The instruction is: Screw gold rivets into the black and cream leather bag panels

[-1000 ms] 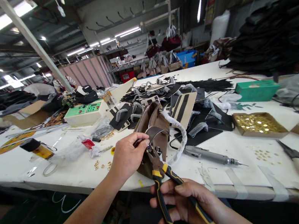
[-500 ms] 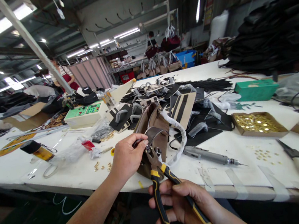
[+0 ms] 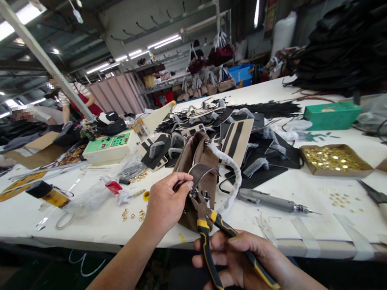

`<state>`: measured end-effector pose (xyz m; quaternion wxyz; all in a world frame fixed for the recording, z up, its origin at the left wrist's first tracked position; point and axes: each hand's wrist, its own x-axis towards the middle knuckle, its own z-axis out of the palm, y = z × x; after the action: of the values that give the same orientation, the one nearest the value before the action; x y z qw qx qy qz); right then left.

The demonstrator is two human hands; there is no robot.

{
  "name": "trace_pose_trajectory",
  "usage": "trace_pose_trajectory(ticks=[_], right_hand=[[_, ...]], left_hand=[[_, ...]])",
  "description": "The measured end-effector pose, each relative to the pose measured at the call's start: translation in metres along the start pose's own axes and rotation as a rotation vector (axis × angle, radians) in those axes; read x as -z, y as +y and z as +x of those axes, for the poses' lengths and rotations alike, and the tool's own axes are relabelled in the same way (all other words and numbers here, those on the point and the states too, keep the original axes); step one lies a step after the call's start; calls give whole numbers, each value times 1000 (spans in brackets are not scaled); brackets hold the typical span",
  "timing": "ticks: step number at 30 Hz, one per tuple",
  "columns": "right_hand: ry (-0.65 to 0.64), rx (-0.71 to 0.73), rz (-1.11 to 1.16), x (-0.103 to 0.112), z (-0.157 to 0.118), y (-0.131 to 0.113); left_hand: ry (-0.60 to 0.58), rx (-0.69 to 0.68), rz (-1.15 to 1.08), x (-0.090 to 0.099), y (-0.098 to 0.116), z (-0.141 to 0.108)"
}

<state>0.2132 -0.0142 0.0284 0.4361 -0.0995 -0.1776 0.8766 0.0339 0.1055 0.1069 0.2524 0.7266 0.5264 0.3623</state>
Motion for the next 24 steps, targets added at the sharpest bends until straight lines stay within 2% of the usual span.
trace_pose_trajectory(ticks=[8,21,24], right_hand=[[16,51,-22,-1,1,7],[47,78,-11,1,2,8],[20,50,-19,1,-1,6]], left_hand=[[12,26,8,-1,0,1],[-8,43,6,-2,3,1],[-18,41,-3,-1,2,3]])
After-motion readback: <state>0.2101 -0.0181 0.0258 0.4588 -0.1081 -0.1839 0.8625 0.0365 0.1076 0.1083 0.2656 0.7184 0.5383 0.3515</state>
